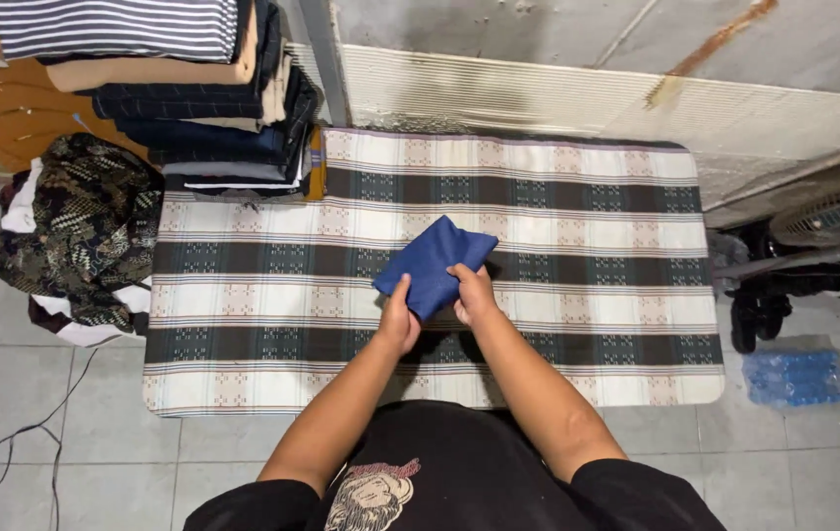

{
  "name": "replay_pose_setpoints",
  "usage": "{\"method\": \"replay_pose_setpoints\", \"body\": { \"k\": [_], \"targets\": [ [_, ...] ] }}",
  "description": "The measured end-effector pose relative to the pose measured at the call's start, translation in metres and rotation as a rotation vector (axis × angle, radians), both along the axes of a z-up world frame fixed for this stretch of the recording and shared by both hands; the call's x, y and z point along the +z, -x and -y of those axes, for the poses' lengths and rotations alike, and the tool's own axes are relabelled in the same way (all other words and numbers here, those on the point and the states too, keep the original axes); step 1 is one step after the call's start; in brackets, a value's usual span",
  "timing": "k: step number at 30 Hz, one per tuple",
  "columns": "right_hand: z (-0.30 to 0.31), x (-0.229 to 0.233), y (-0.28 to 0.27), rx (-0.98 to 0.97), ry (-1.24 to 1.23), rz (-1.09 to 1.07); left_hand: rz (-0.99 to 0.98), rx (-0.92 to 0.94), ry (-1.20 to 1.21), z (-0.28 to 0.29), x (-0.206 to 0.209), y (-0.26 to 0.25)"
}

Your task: The person folds a blue t-shirt on a patterned ironing board. They smooth the fabric, fold the sides inward, fold the bottom up, and then fold the shirt in half before placing it on a stack of folded clothes.

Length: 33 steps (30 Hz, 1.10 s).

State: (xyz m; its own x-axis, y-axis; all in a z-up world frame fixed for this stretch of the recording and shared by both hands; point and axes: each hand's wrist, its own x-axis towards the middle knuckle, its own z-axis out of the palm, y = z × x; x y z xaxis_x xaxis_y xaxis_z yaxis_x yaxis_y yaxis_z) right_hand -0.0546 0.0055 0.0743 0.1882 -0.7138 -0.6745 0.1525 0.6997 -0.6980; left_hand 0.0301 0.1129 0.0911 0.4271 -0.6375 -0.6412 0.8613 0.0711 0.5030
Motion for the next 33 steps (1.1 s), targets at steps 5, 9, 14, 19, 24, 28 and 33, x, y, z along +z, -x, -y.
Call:
{"method": "replay_pose_setpoints", "body": {
  "k": [5,9,14,19,24,28,33],
  "targets": [
    [0.000,0.000,0.043,-0.077,0.027,0.035,0.165,-0.037,-0.165,0.010,0.014,0.018],
    [-0.007,-0.053,0.113,-0.054,0.017,0.123,0.345,-0.145,-0.151,0.002,-0.049,0.038],
    [-0.035,-0.040,0.190,0.168,-0.243,-0.025,0.685,-0.603,-0.564,-0.025,-0.119,0.057],
    [-0.039,-0.008,0.220,0.386,-0.299,-0.184,0.798,-0.665,-0.715,-0.045,-0.146,0.058],
    [-0.019,-0.001,0.202,0.459,0.104,-0.532,0.602,-0.497,-0.725,-0.052,-0.064,0.085],
    [0.028,-0.081,0.198,0.750,0.386,-0.816,0.449,-0.478,-0.708,-0.059,0.016,0.105],
    [0.004,-0.006,0.178,0.759,0.133,-0.668,0.611,-0.468,-0.609,-0.043,-0.059,0.090]
  ]
}}
